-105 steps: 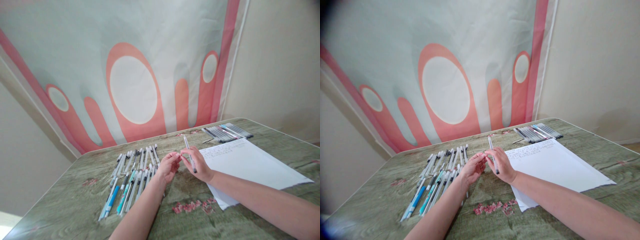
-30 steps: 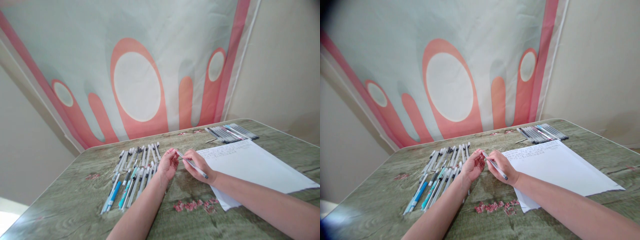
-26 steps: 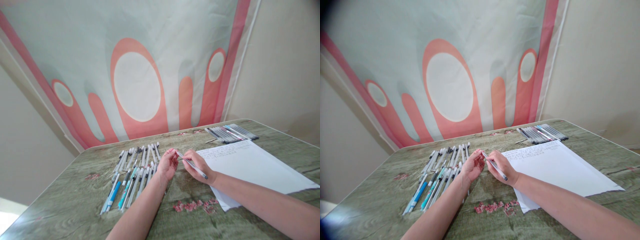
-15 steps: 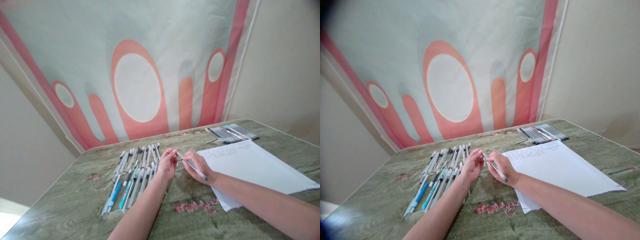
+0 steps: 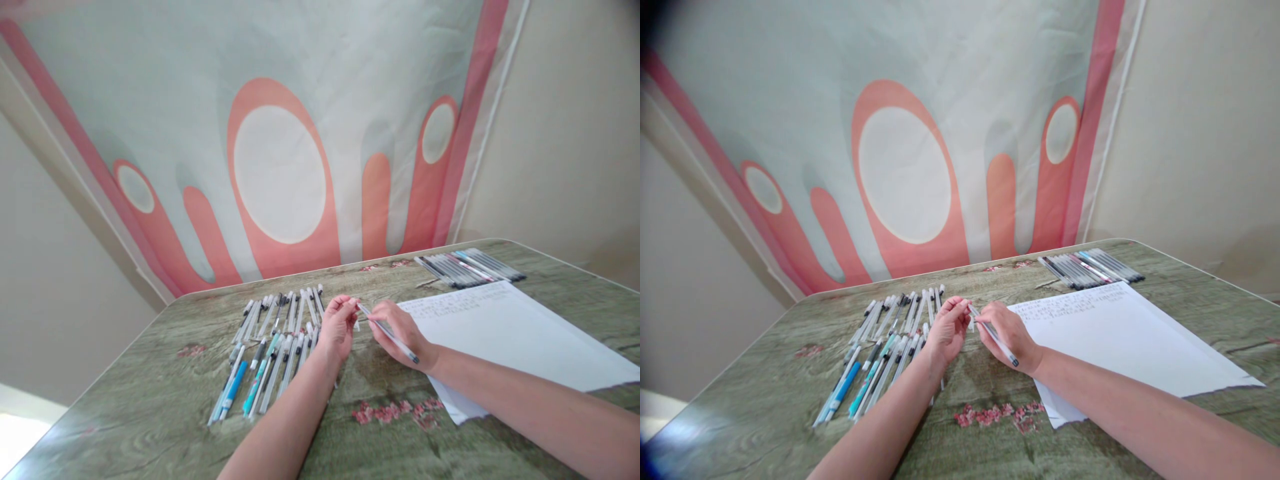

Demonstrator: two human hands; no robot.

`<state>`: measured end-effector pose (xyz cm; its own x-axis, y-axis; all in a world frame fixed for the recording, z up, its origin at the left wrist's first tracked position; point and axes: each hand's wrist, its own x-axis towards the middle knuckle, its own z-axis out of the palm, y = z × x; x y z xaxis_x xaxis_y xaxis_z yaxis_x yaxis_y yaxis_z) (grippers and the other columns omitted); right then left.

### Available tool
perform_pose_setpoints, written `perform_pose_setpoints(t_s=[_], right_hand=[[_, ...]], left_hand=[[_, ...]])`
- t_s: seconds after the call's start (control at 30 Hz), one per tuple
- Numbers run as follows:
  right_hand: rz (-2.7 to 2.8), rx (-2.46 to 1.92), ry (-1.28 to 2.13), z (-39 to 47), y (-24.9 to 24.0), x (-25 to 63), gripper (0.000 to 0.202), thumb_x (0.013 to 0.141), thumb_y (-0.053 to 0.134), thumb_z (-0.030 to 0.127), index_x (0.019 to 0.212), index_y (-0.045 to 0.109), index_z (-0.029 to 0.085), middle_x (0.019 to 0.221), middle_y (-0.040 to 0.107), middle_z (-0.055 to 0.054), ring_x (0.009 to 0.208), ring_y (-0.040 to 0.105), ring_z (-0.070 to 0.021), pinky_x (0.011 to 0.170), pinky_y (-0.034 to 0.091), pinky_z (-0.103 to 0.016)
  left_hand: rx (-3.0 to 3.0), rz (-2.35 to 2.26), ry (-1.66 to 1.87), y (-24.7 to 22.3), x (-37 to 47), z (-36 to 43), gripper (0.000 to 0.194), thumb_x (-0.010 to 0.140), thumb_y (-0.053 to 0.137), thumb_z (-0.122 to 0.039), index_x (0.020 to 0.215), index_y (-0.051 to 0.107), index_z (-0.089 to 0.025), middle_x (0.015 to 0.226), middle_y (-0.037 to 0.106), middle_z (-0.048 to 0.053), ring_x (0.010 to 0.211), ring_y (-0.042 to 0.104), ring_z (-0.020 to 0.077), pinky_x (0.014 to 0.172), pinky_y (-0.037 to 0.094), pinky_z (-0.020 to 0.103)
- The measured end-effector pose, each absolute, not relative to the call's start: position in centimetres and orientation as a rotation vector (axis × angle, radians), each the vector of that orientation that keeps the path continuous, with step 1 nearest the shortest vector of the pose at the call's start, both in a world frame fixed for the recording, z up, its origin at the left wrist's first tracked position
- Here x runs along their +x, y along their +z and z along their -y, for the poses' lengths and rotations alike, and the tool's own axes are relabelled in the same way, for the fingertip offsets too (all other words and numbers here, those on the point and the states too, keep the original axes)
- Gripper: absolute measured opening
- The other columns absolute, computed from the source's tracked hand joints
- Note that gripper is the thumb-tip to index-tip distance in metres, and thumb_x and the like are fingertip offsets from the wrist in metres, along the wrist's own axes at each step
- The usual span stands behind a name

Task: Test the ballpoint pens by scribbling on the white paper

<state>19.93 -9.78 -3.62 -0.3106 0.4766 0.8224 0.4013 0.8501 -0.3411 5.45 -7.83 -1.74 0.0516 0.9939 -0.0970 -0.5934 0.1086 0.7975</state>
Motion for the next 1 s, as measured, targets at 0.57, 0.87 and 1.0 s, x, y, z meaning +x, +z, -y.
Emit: perform_pose_setpoints(t_s=[0.57, 0.87, 1.0], right_hand=[[1.953, -0.660, 0.054, 9.48, -3.80, 20.00, 0.017, 0.080, 0.048, 0.015, 0.096, 0.048, 0.021, 0.084, 0.056, -0.006, 0.077, 0.054, -0.0175, 0.068, 0.047, -0.035], [1.941, -0.659, 0.086, 9.64, -3.60, 19.93, 0.018, 0.080, 0.048, 0.015, 0.096, 0.048, 0.022, 0.084, 0.056, -0.006, 0.077, 0.054, -0.0178, 0.068, 0.047, -0.035], [1.950, -0.669, 0.090, 9.72, -3.48, 19.95, 0.019, 0.079, 0.049, 0.014, 0.096, 0.048, 0.021, 0.085, 0.056, -0.006, 0.077, 0.053, -0.0175, 0.069, 0.046, -0.035]], left_hand=[[1.099, -0.960, 1.554, -1.39, 5.65, 8.25, 0.012, 0.066, 0.065, -0.014, 0.073, 0.055, -0.017, 0.066, 0.057, -0.001, 0.066, 0.055, 0.0100, 0.068, 0.040, 0.019], [1.095, -0.976, 1.575, -1.79, 5.72, 8.04, 0.012, 0.066, 0.065, -0.015, 0.074, 0.056, -0.017, 0.066, 0.059, 0.000, 0.065, 0.056, 0.0102, 0.067, 0.041, 0.020], [1.128, -0.972, 1.580, -2.03, 5.69, 7.94, 0.012, 0.067, 0.063, -0.015, 0.075, 0.055, -0.017, 0.067, 0.059, 0.001, 0.066, 0.057, 0.0109, 0.068, 0.042, 0.021]])
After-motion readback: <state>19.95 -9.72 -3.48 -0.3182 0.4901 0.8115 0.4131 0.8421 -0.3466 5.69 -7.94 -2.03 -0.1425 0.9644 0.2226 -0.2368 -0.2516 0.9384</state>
